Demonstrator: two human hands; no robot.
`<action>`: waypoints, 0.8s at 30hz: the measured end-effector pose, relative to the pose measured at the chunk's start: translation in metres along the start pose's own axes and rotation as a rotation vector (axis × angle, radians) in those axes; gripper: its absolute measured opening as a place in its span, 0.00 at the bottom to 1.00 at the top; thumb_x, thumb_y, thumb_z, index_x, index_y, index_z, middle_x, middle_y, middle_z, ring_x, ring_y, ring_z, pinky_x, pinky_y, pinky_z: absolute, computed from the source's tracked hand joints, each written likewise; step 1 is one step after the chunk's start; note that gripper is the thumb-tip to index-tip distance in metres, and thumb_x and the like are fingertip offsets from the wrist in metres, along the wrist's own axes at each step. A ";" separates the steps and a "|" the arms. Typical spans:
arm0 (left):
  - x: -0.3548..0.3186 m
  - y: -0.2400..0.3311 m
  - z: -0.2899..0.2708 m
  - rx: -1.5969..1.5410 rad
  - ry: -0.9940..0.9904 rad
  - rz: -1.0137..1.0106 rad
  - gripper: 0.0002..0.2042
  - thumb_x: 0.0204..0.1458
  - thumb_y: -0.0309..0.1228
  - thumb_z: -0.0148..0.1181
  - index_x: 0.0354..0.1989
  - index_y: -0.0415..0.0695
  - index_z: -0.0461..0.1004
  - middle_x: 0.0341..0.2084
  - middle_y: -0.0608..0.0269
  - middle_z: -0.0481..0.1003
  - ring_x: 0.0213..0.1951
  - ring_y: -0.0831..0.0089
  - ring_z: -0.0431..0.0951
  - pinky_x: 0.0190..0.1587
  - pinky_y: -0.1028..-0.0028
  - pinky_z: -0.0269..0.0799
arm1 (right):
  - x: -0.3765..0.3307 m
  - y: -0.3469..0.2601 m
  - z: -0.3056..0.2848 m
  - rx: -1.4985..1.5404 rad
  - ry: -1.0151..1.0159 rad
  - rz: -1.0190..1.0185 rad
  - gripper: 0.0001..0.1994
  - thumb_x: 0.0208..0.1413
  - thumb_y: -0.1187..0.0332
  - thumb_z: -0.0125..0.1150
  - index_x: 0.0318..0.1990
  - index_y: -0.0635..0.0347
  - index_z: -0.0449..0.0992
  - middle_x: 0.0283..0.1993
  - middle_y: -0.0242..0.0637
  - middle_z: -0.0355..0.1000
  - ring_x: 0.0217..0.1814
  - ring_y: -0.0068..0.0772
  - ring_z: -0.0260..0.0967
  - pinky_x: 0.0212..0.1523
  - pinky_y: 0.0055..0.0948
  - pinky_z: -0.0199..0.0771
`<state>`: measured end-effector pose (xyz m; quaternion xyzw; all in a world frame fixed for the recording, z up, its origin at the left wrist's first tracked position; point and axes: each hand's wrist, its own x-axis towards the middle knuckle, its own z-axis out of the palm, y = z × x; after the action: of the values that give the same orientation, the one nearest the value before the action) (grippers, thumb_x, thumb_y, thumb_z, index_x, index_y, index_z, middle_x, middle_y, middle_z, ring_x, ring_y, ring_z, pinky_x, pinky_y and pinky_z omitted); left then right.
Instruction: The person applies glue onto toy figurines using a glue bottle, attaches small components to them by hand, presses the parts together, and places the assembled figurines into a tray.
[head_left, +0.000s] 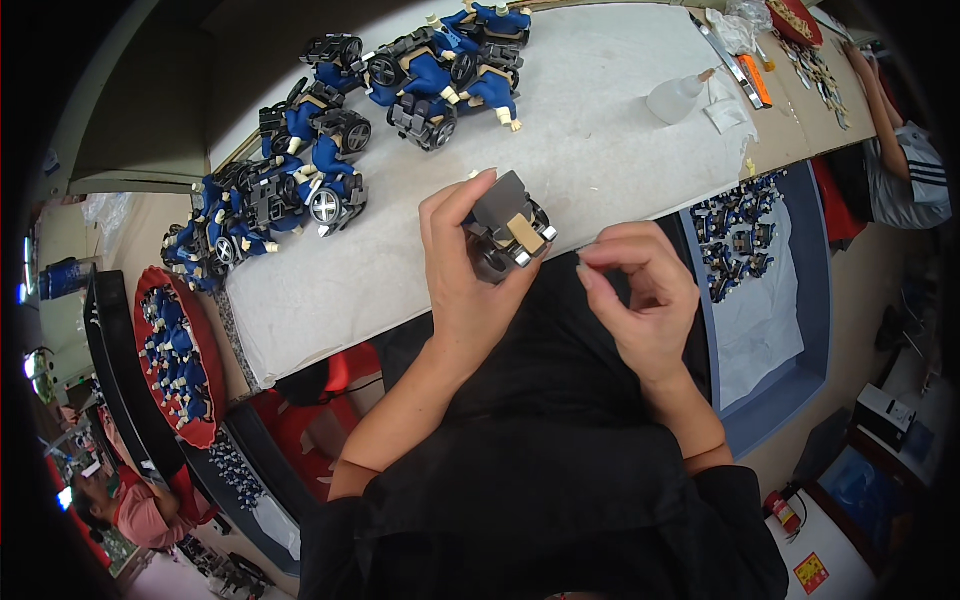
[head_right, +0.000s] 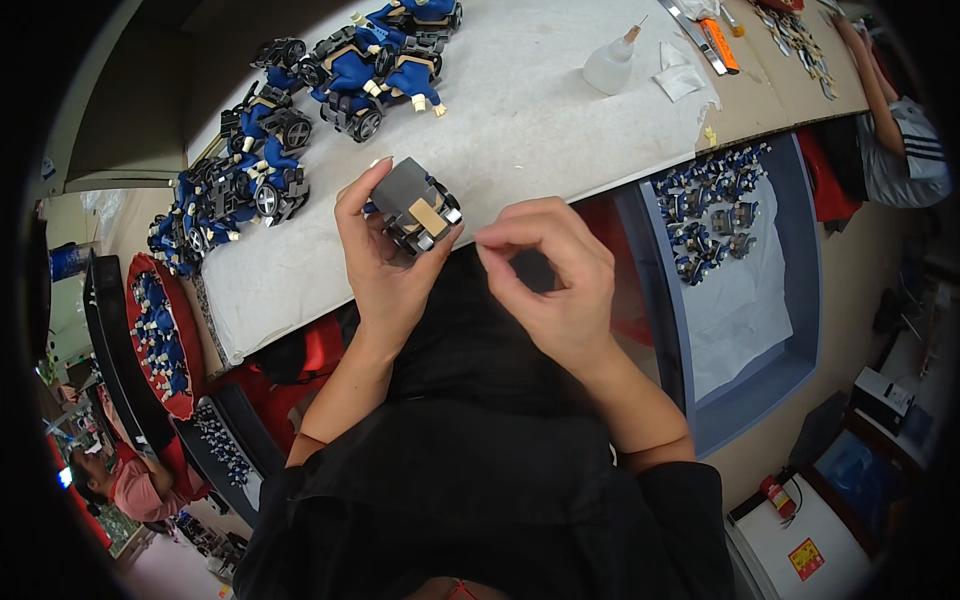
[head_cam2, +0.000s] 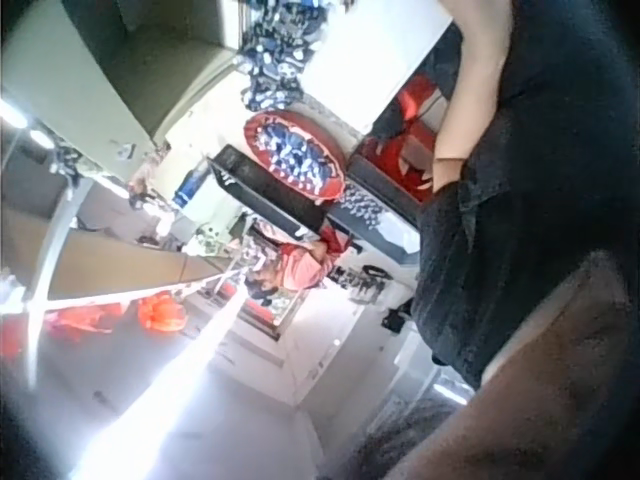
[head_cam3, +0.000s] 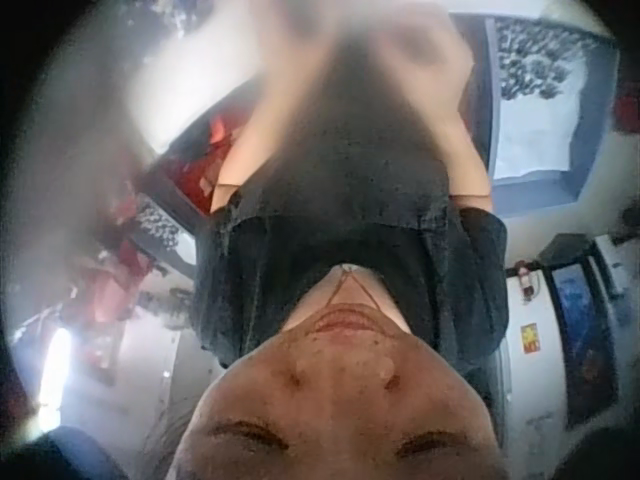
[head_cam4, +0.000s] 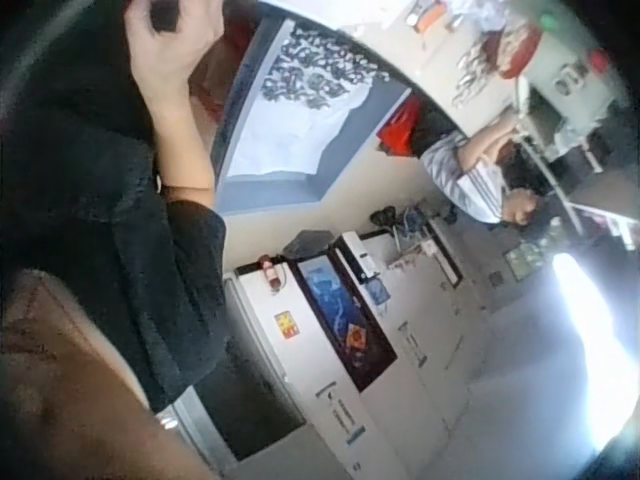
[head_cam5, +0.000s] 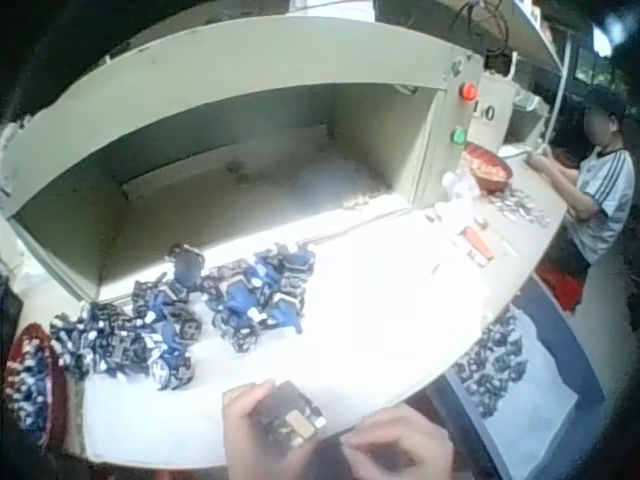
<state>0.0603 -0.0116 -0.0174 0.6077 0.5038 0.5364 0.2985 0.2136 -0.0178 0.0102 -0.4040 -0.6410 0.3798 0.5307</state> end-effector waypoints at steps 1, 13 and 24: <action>0.000 -0.001 0.001 -0.003 -0.001 -0.002 0.34 0.36 0.13 0.62 0.54 0.41 0.54 0.44 0.61 0.58 0.41 0.73 0.69 0.42 0.76 0.71 | -0.001 -0.004 0.009 0.081 0.091 0.092 0.10 0.38 0.86 0.59 0.32 0.67 0.72 0.33 0.38 0.69 0.31 0.24 0.69 0.31 0.19 0.71; -0.002 0.001 0.003 0.216 0.017 0.153 0.34 0.32 0.13 0.62 0.53 0.41 0.58 0.46 0.57 0.56 0.48 0.69 0.64 0.43 0.75 0.70 | 0.003 0.001 0.023 -0.246 0.083 -0.116 0.11 0.35 0.85 0.61 0.28 0.65 0.69 0.30 0.39 0.71 0.28 0.31 0.70 0.28 0.22 0.70; -0.004 0.002 0.003 0.226 0.013 0.140 0.34 0.31 0.13 0.62 0.52 0.42 0.59 0.45 0.57 0.56 0.47 0.68 0.64 0.41 0.75 0.73 | 0.003 0.008 0.023 -0.197 0.121 -0.069 0.11 0.36 0.85 0.60 0.28 0.64 0.68 0.29 0.39 0.70 0.27 0.32 0.71 0.28 0.23 0.70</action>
<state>0.0638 -0.0153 -0.0179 0.6677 0.5195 0.4995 0.1866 0.1913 -0.0135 -0.0001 -0.4542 -0.6556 0.2716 0.5387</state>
